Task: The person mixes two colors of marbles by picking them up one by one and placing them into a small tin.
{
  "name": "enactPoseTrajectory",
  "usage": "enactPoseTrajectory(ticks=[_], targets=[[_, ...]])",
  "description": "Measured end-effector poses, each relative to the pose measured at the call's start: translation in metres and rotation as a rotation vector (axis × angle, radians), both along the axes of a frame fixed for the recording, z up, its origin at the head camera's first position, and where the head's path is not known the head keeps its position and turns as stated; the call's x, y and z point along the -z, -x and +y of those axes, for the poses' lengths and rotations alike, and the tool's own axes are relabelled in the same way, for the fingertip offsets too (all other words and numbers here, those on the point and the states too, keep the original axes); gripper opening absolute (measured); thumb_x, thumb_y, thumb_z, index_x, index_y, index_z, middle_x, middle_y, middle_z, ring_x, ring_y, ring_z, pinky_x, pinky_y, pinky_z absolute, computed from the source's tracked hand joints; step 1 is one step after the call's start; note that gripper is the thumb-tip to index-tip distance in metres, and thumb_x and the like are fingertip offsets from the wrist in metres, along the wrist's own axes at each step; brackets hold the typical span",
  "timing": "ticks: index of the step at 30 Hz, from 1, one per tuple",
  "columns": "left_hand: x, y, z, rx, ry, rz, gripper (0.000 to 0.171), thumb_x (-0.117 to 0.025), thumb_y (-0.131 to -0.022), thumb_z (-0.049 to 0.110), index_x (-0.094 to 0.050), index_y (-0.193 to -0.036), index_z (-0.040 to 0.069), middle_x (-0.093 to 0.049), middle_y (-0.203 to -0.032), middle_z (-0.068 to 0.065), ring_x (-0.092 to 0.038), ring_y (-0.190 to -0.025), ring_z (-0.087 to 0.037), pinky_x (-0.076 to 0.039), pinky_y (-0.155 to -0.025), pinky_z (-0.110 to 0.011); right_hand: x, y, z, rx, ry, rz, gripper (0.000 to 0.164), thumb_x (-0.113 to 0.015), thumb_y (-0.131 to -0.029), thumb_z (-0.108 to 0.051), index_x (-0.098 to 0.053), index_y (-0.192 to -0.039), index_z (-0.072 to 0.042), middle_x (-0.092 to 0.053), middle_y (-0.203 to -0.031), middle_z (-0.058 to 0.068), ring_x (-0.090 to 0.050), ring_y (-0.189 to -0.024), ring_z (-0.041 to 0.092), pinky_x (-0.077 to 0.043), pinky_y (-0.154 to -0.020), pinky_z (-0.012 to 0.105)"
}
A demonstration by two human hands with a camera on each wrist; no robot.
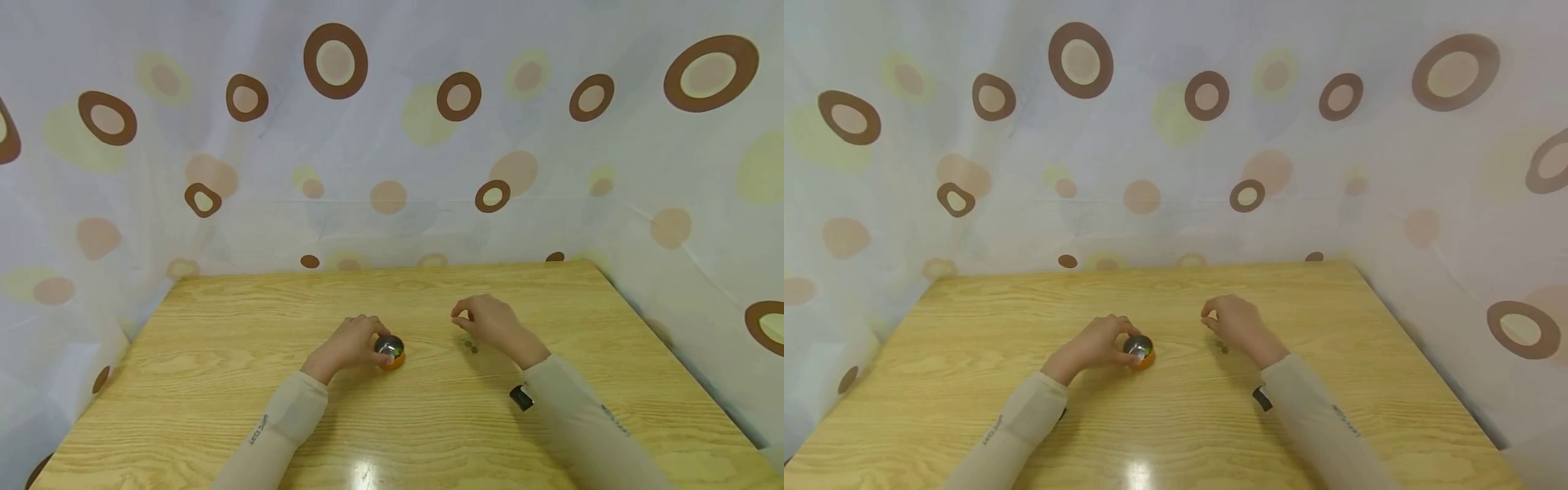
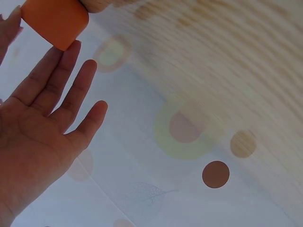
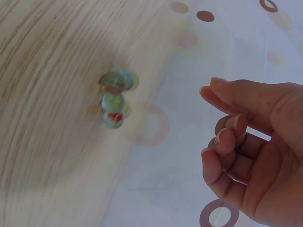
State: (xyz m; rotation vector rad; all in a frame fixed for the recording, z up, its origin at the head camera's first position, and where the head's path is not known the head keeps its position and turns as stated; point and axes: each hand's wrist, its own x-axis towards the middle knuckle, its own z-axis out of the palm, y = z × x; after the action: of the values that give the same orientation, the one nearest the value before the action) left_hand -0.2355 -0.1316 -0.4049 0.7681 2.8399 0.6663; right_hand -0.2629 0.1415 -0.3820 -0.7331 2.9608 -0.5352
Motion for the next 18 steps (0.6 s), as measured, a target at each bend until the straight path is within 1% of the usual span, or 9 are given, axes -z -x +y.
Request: enactPoseTrajectory(ticks=[3,5,7,10,18], targets=[[0.0,0.0,0.0,-0.004,0.004,-0.003,0.041,-0.079,-0.081,0.029,-0.069,-0.114,0.005,-0.064,-0.113,-0.008,-0.055,-0.107,-0.029,-0.035,-0.1,-0.052,0.002,0.002,0.007,0.011,0.013,-0.017,0.021,-0.061,-0.095,-0.016,-0.07,-0.108,-0.003,-0.057,-0.064,0.001,-0.054,-0.053,0.013,-0.038,-0.048,0.027],[0.001,0.0,0.0,-0.006,0.002,-0.007,0.041,-0.079,-0.081,0.029,-0.069,-0.113,0.005,-0.064,-0.113,-0.008,-0.055,-0.108,-0.029,-0.035,-0.1,-0.051,0.003,0.004,0.011,0.017,0.014,-0.024,0.021,-0.061,-0.095,-0.016,-0.07,-0.109,-0.003,-0.058,-0.065,0.002,-0.055,-0.053,0.014,-0.038,-0.047,0.027],[0.001,0.0,0.0,-0.008,0.0,-0.01,0.041,-0.079,-0.081,0.029,-0.069,-0.114,0.005,-0.064,-0.113,-0.008,-0.055,-0.108,-0.029,-0.035,-0.1,-0.051,0.003,0.005,0.015,0.021,0.012,-0.02,0.021,-0.061,-0.095,-0.016,-0.07,-0.108,-0.003,-0.058,-0.067,0.001,-0.053,-0.054,0.014,-0.037,-0.048,0.028],[0.001,0.0,0.0,-0.006,-0.001,-0.01,0.042,-0.079,-0.081,0.029,-0.069,-0.114,0.005,-0.064,-0.113,-0.008,-0.055,-0.108,-0.029,-0.036,-0.099,-0.051,0.003,0.006,0.021,0.03,0.006,-0.006,0.02,-0.062,-0.094,-0.016,-0.071,-0.107,-0.003,-0.057,-0.069,-0.001,-0.046,-0.054,0.013,-0.037,-0.049,0.028],[0.002,0.001,0.001,-0.001,0.009,-0.008,0.042,-0.078,-0.081,0.029,-0.069,-0.114,0.005,-0.064,-0.114,-0.008,-0.055,-0.108,-0.029,-0.037,-0.097,-0.051,0.006,0.006,0.032,0.033,0.004,0.004,0.018,-0.065,-0.092,-0.013,-0.072,-0.104,-0.001,-0.06,-0.074,0.0,-0.048,-0.057,0.012,-0.039,-0.05,0.027]])
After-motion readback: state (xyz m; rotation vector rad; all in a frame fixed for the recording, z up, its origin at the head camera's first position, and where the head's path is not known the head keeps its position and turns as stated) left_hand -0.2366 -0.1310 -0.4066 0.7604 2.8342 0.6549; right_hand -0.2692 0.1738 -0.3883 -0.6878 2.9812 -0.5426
